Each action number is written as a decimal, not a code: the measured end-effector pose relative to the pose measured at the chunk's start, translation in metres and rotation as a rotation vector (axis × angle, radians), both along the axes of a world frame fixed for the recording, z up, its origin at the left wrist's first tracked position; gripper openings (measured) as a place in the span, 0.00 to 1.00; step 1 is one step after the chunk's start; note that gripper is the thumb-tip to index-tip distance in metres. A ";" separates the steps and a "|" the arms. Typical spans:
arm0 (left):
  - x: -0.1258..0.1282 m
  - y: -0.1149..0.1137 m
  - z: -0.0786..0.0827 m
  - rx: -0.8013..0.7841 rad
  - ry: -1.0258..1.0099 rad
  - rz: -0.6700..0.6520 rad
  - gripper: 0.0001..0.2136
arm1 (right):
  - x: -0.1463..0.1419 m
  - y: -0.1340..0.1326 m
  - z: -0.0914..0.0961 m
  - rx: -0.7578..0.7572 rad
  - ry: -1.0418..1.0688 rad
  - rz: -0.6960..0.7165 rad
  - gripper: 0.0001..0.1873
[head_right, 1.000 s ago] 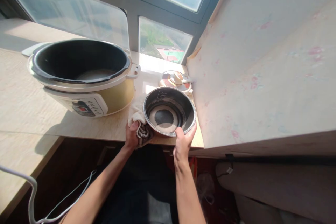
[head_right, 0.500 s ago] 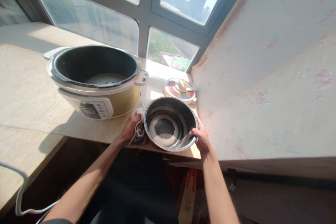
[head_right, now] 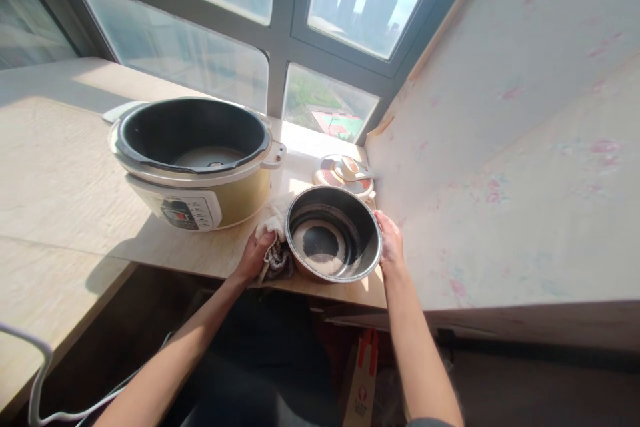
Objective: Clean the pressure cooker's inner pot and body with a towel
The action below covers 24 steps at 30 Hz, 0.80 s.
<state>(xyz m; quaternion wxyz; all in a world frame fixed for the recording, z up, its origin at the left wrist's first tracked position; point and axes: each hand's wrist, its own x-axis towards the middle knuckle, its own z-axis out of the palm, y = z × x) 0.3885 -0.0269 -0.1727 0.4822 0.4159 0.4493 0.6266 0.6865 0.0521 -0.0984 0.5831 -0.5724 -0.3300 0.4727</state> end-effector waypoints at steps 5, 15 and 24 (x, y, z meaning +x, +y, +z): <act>-0.001 -0.005 0.002 -0.049 0.030 0.028 0.28 | -0.006 -0.051 -0.004 0.032 0.090 -0.103 0.18; 0.014 -0.016 0.002 -0.095 0.039 0.199 0.25 | -0.082 -0.116 -0.006 0.143 -0.182 -0.203 0.35; 0.014 -0.019 0.001 -0.120 -0.025 0.213 0.25 | -0.040 -0.097 -0.007 0.128 -0.216 0.056 0.34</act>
